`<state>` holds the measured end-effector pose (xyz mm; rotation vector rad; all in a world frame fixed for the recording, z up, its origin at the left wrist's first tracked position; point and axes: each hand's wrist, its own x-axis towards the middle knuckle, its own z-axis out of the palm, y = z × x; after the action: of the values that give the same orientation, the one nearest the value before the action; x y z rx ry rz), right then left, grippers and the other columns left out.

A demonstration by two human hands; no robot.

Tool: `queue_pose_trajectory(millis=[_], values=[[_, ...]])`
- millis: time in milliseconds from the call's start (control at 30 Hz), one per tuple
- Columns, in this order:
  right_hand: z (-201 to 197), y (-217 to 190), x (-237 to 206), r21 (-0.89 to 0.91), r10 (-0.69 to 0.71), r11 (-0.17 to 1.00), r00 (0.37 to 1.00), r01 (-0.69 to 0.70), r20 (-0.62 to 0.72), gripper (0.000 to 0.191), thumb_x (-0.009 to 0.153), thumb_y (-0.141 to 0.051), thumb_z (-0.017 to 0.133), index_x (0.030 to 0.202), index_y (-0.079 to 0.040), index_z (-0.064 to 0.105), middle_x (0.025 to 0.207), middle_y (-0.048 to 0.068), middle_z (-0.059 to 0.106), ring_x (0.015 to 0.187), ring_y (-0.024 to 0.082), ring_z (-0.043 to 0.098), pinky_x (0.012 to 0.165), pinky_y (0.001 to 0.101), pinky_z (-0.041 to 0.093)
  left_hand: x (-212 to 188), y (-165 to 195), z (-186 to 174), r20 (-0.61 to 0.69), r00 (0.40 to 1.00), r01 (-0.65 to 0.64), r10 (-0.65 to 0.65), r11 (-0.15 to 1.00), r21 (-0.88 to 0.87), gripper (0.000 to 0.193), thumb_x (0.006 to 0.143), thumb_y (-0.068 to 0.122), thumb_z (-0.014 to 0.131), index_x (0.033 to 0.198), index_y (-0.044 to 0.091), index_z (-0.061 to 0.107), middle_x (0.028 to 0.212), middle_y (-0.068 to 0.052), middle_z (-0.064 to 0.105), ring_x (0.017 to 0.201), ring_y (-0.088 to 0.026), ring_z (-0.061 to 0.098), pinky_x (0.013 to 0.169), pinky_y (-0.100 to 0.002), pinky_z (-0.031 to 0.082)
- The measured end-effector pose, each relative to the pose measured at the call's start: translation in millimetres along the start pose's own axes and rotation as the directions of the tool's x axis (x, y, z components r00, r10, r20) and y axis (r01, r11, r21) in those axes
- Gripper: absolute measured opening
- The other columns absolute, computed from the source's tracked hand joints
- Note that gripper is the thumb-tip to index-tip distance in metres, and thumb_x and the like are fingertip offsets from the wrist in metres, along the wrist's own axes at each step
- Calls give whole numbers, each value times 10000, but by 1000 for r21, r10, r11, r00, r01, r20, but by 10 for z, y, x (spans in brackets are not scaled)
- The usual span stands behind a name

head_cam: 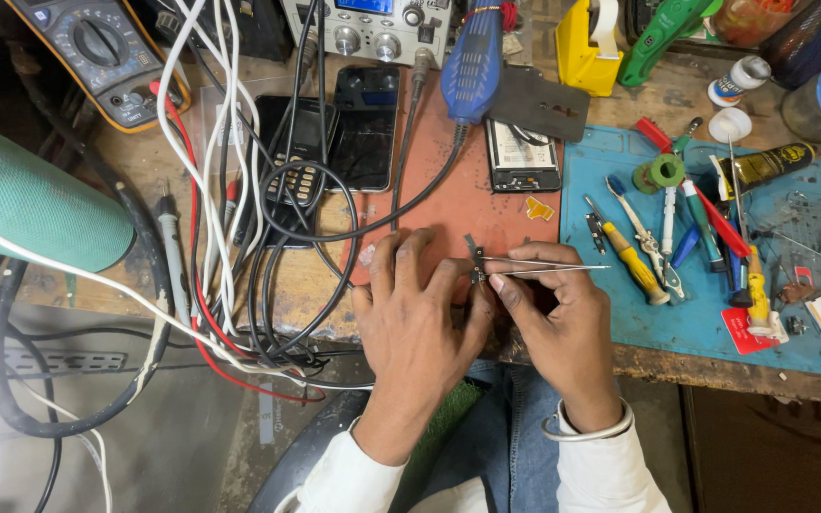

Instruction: The person uses tweezers to manipulate and place small components on a circuit board. They then use a soldering iron to solder the components and a cotton swab to clean the board.

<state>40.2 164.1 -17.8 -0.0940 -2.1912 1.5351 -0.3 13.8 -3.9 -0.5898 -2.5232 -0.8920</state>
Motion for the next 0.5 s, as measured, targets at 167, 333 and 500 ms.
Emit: queue_pose_trajectory(millis=[167, 333, 500], values=[[-19, 52, 6, 100, 44, 994, 999, -43, -12, 282, 967, 50, 684, 1202, 6, 534, 1110, 149, 762, 1048, 174, 732, 931, 285, 584, -17, 8, -1, 19, 999, 27, -27, 1000, 4, 296, 786, 355, 758, 1008, 160, 746, 1372, -139, 585, 1344, -368, 478, 854, -529, 384], [-20, 68, 18, 73, 20, 997, 1000, -20, 2, 299, 964, 48, 680, 1205, 5, 510, 1100, 149, 761, 1046, 170, 737, 933, 285, 582, 4, -4, 12, 7, 1000, 10, -10, 1000, 3, 295, 783, 353, 759, 1007, 162, 749, 1369, -145, 584, 1342, -375, 474, 861, -530, 385], [-26, 39, 1, 14, 67, 998, 998, -67, 11, 313, 949, 37, 698, 1195, 8, 506, 1076, 154, 775, 1015, 169, 741, 901, 281, 580, -1, -6, 13, 18, 1000, 16, -16, 1000, 14, 302, 778, 347, 761, 1001, 145, 745, 1374, -154, 582, 1343, -377, 478, 852, -522, 386]])
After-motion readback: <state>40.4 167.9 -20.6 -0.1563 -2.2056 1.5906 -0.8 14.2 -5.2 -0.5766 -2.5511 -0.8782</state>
